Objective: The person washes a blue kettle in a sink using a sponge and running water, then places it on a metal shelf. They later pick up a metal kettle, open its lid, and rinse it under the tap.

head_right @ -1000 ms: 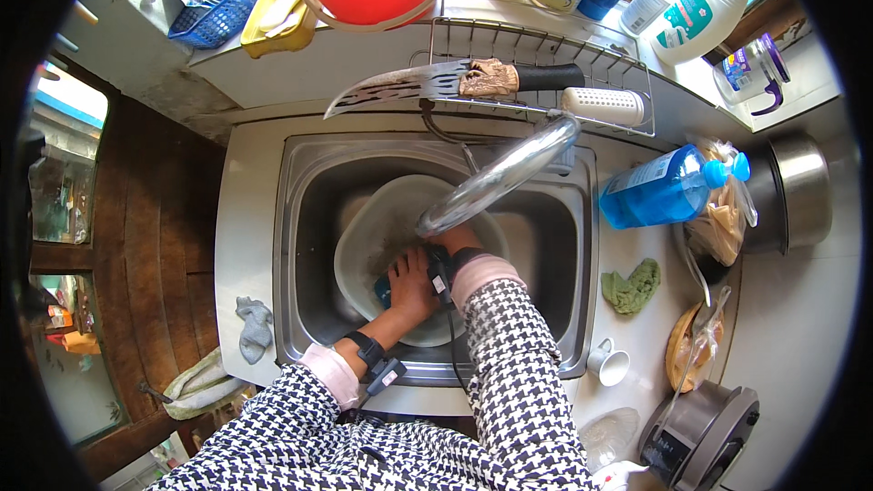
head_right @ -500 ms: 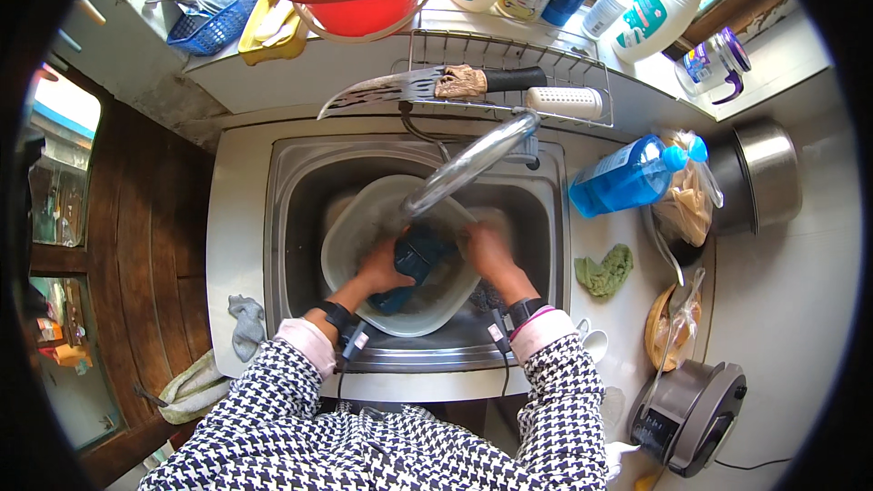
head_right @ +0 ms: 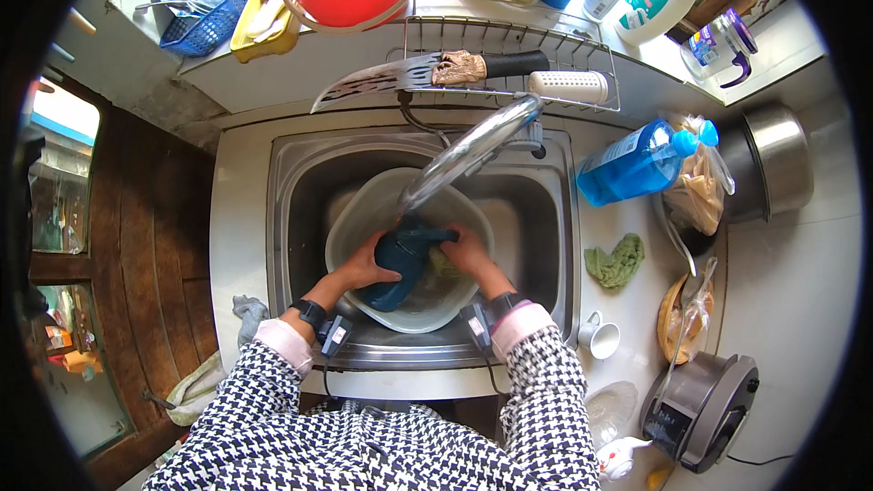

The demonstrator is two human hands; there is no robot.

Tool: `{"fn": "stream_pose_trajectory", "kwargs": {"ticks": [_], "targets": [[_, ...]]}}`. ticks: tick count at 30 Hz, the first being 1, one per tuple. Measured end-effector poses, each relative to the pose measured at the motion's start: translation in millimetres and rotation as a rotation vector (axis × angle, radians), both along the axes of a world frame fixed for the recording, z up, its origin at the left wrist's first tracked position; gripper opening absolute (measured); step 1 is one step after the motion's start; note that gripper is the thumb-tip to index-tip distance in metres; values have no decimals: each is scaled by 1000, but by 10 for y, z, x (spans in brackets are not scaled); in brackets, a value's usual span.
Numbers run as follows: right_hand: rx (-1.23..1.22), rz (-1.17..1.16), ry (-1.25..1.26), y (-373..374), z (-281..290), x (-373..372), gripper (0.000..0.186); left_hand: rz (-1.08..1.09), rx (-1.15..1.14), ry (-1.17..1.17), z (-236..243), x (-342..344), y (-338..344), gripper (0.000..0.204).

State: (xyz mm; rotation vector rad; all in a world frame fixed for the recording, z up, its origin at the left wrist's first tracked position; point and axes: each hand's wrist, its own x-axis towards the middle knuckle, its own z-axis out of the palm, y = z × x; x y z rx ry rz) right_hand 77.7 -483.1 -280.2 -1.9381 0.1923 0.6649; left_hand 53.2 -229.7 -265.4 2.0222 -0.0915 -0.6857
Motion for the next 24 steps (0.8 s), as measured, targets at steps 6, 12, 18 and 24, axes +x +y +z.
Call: {"fn": "stream_pose_trajectory", "kwargs": {"ticks": [6,12,18,24], "targets": [[-2,155,-464,440,923,-491,33,70,82,-175,512,-194,138,90],[130,239,-405,798,1105,-930,40,-53,172,-381,877,-417,180,84],[-19,34,-581,417,1283,-759,37,-64,215,-584,827,-509,200,66],[115,-37,-591,632,1263,-442,35,-84,299,-743,771,-585,130,39]]}}
